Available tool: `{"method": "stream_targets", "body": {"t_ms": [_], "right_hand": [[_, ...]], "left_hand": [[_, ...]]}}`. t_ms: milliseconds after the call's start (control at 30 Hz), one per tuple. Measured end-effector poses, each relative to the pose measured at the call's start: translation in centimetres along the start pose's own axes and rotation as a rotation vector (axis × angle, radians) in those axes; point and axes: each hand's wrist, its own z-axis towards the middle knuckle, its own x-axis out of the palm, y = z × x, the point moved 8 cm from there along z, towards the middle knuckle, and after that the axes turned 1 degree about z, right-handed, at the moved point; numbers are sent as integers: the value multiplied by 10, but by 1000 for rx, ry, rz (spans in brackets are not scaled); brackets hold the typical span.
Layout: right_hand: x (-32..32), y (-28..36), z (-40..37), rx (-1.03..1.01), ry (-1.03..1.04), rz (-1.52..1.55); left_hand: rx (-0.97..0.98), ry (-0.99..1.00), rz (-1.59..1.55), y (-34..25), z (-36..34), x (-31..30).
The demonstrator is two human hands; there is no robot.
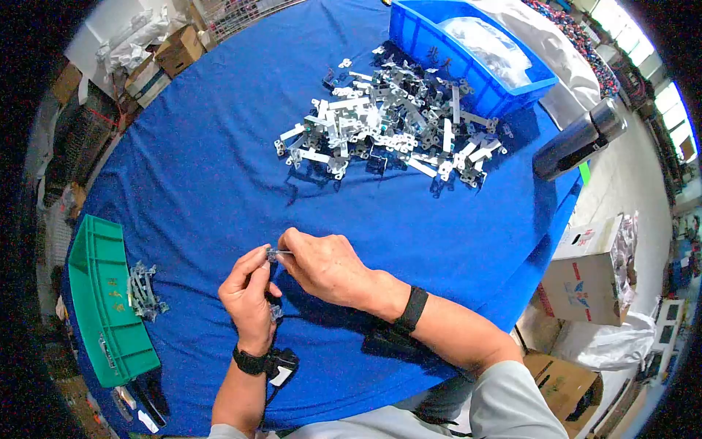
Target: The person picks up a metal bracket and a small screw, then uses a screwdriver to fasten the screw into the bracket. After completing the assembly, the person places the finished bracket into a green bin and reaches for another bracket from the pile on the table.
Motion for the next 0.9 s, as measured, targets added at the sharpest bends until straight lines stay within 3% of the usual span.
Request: {"method": "stream_targets", "body": {"t_ms": [900], "right_hand": [[-6,5,3,21,-22,-20]], "left_hand": [[-8,21,0,0,0,1]]}}
